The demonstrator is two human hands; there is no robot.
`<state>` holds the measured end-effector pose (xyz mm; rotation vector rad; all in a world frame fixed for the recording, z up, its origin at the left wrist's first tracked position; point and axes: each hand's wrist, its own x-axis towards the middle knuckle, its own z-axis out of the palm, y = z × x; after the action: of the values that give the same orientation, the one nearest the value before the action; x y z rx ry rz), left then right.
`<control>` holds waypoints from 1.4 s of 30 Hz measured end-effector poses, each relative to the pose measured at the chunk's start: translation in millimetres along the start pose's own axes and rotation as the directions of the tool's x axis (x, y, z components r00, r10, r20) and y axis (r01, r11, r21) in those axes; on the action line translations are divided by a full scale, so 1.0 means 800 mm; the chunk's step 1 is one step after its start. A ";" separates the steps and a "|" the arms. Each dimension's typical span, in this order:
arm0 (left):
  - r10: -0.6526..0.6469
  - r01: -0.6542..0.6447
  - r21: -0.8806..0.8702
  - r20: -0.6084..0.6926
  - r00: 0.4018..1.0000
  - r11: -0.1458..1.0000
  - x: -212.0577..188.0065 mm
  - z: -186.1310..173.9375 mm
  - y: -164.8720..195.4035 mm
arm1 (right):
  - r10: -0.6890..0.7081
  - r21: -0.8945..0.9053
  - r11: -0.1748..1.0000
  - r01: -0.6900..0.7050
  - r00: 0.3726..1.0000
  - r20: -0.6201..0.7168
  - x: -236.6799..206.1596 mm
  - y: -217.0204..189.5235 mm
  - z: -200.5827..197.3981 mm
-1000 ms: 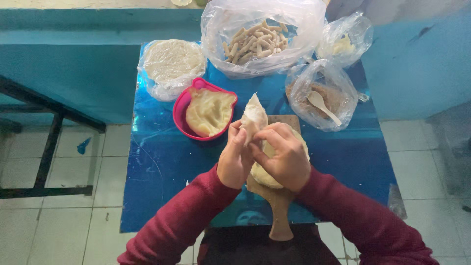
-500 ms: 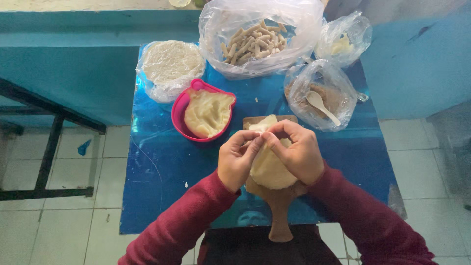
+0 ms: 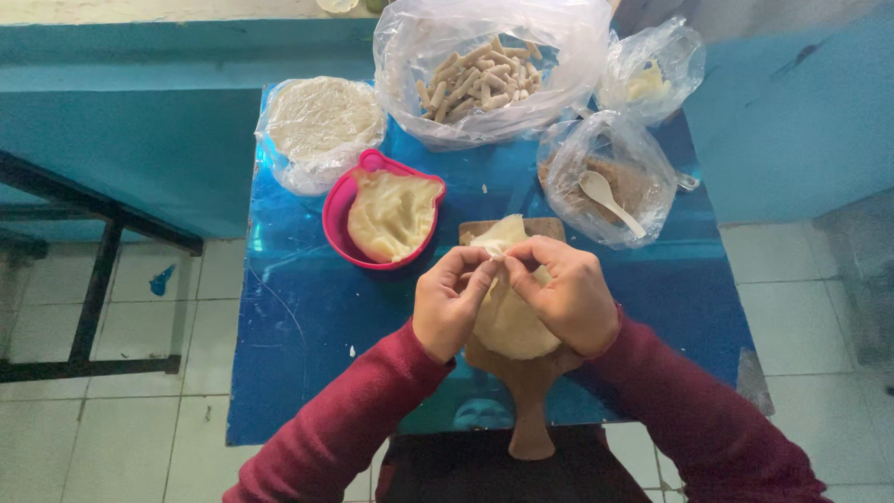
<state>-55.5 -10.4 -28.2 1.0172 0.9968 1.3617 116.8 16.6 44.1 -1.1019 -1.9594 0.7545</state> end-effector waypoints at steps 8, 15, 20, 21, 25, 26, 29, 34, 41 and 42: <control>-0.119 0.120 -0.412 0.028 0.993 0.903 0.009 -0.004 0.000 | 0.251 0.533 0.777 -0.336 0.941 0.228 0.001 0.031 0.003; -0.005 -0.006 -0.129 -0.078 0.997 0.992 0.004 -0.004 0.001 | 0.229 0.552 0.773 -0.313 0.949 0.218 -0.003 0.043 0.013; 0.166 -0.158 0.076 -0.110 0.980 0.985 -0.001 -0.004 0.016 | 0.303 0.672 0.649 -0.357 0.931 0.202 0.010 0.033 0.011; 0.198 -0.180 0.173 -0.093 0.976 0.968 -0.005 0.000 0.020 | 0.264 0.660 0.672 -0.335 0.942 0.209 0.010 0.028 0.011; 0.471 -0.421 0.586 0.074 0.879 0.693 -0.016 0.005 0.040 | 0.044 0.228 0.973 -0.046 0.999 0.010 0.001 0.006 0.012; 0.466 -0.414 0.606 0.079 0.881 0.679 -0.017 0.006 0.044 | 0.015 0.176 0.984 -0.010 0.999 -0.029 0.000 0.004 0.012; 0.472 -0.411 0.654 0.092 0.877 0.635 -0.018 0.010 0.055 | 0.099 0.165 0.983 -0.083 0.991 -0.089 0.002 0.005 0.011; 0.391 -0.378 0.465 0.073 0.918 0.801 -0.015 0.015 0.058 | 0.227 0.387 0.896 -0.218 0.974 0.023 0.001 0.014 0.011; 0.209 -0.228 0.326 0.092 0.974 0.917 -0.006 0.006 0.046 | 0.182 0.527 0.811 -0.254 0.966 0.185 -0.005 0.022 0.022; 0.223 -0.239 0.333 0.085 0.971 0.912 -0.006 0.006 0.044 | 0.257 0.618 0.708 -0.342 0.940 0.226 -0.004 0.024 0.022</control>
<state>-60.5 -16.2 7.0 1.4601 1.1306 1.3754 111.3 20.4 18.8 -0.9443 -1.4100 1.5788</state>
